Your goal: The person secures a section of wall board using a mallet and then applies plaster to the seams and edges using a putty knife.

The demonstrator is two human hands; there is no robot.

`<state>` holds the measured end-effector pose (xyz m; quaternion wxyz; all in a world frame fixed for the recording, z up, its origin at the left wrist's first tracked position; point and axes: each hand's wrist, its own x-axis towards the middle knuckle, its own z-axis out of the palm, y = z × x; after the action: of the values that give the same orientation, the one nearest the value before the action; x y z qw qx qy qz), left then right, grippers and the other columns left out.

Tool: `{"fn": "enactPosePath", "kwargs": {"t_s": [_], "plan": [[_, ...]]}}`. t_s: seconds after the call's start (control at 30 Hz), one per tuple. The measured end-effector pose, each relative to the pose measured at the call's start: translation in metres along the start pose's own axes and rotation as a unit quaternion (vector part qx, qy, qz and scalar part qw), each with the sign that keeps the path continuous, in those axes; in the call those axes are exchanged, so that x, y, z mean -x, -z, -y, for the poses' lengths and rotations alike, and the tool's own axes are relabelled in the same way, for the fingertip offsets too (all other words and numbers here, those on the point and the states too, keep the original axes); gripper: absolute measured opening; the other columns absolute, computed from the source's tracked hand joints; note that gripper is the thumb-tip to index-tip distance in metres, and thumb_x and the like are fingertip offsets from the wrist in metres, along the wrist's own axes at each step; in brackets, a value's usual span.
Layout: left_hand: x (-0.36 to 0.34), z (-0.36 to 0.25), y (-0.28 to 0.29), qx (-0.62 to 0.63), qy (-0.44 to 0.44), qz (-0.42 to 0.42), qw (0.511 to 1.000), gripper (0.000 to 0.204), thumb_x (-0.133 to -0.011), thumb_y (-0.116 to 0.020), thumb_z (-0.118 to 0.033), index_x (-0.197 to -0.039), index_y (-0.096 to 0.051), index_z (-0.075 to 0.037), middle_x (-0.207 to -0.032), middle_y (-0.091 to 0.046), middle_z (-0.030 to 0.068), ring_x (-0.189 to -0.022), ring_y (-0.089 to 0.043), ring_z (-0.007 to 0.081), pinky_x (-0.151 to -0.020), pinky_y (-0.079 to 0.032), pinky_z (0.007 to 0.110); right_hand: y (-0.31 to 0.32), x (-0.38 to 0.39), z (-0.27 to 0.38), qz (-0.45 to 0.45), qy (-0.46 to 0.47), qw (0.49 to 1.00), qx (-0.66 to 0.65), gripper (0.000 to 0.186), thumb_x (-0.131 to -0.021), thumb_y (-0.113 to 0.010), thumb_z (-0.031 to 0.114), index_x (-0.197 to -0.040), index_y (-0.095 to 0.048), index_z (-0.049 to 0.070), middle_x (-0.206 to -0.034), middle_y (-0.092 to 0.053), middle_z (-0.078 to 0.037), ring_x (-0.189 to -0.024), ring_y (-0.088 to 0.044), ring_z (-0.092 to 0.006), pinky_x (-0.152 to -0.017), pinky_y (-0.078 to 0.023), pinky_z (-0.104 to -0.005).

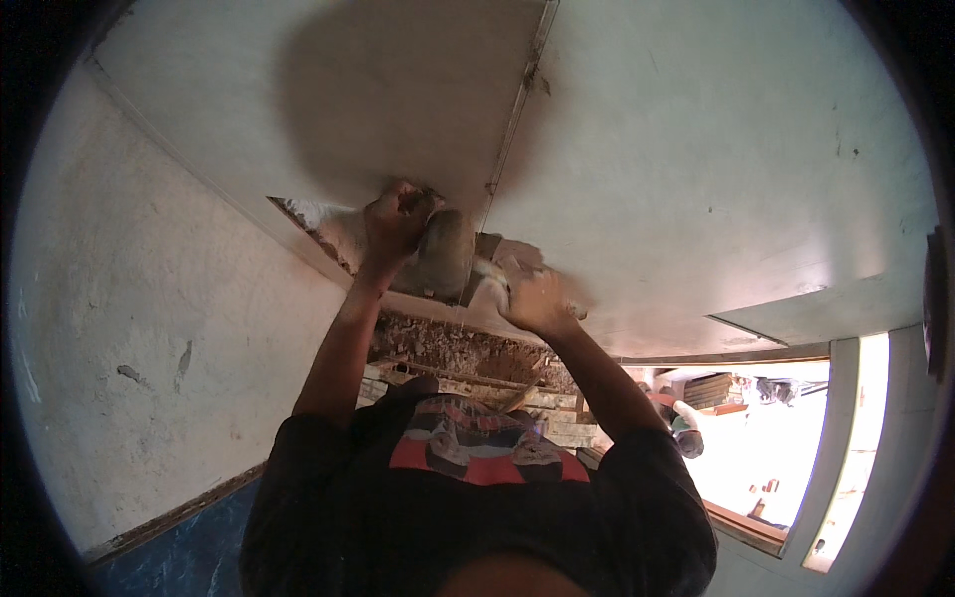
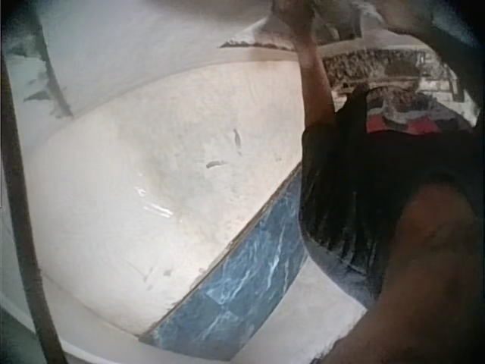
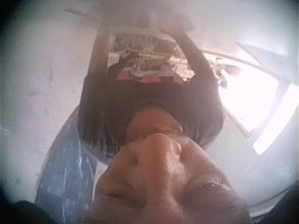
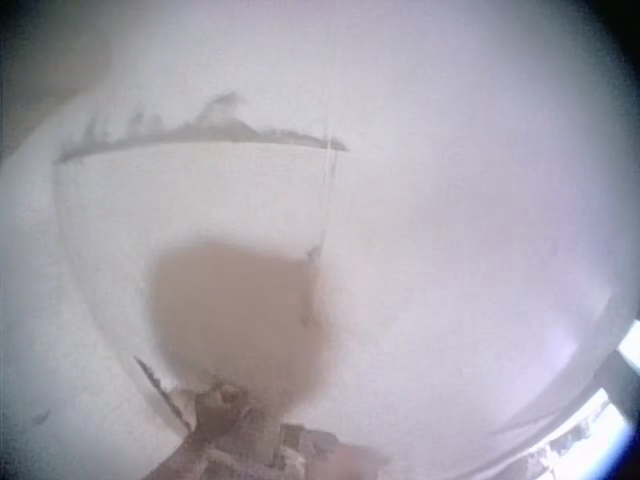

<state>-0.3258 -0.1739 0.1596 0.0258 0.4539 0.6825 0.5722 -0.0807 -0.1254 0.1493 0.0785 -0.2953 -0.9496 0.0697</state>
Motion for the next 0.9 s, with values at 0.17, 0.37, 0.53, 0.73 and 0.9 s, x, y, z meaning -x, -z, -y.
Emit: {"fn": "enactPosePath", "kwargs": {"t_s": [0.17,0.37,0.53,0.73,0.9], "plan": [[-0.001,0.008,0.001,0.026,-0.037,-0.004,0.999,0.02,-0.077,-0.08,-0.014,-0.085,-0.066,-0.003,-0.073,-0.071,0.009,-0.067,-0.069,0.0153,-0.064,-0.055,0.032,-0.002,-0.01,-0.028,-0.11,0.047,0.993,-0.008,0.055,-0.094,-0.054,0.051,-0.119,-0.057,0.003,-0.08,-0.069,-0.021,-0.079,-0.069,-0.0408,-0.072,-0.054,-0.0502],[0.001,0.018,-0.003,0.037,-0.05,-0.002,0.998,0.018,-0.079,-0.079,-0.013,-0.086,-0.066,-0.003,-0.076,-0.071,0.0103,-0.069,-0.07,0.0168,-0.065,-0.055,0.031,0.006,-0.013,-0.009,0.096,-0.058,0.993,0.039,0.065,-0.098,-0.045,0.052,-0.143,-0.041,0.005,-0.094,-0.071,-0.021,-0.089,-0.069,-0.0378,-0.089,-0.051,-0.0503],[0.005,0.007,-0.004,0.061,-0.037,-0.01,0.997,0.018,-0.079,-0.079,-0.013,-0.086,-0.066,-0.003,-0.079,-0.071,0.0107,-0.07,-0.07,0.0184,-0.067,-0.055,0.032,0.009,-0.012,-0.003,0.083,-0.074,0.994,0.003,0.065,-0.098,-0.045,0.051,-0.142,-0.041,0.004,-0.104,-0.069,-0.024,-0.094,-0.068,-0.0404,-0.09,-0.05,-0.0536],[0.024,0.035,-0.022,-0.023,-0.071,-0.024,0.997,0.048,-0.07,-0.086,-0.019,-0.101,-0.055,-0.001,-0.095,-0.06,0.014,-0.089,-0.06,0.0282,-0.078,-0.049,0.041,-0.013,0.017,-0.01,-0.018,-0.094,0.99,-0.107,0.057,-0.095,-0.053,0.046,-0.133,-0.051,0.004,-0.107,-0.068,-0.024,-0.095,-0.066,-0.0431,-0.086,-0.052,-0.0514],[0.03,0.002,-0.04,-0.109,-0.072,-0.048,0.99,0.074,-0.063,-0.093,-0.023,-0.115,-0.047,0.003,-0.109,-0.048,0.0201,-0.1,-0.05,0.0359,-0.086,-0.043,0.046,-0.004,0.062,-0.008,-0.117,-0.117,0.969,-0.181,0.031,-0.092,-0.061,0.028,-0.111,-0.061,0.004,-0.086,-0.067,-0.021,-0.083,-0.066,-0.0435,-0.071,-0.053,-0.0467]]}}
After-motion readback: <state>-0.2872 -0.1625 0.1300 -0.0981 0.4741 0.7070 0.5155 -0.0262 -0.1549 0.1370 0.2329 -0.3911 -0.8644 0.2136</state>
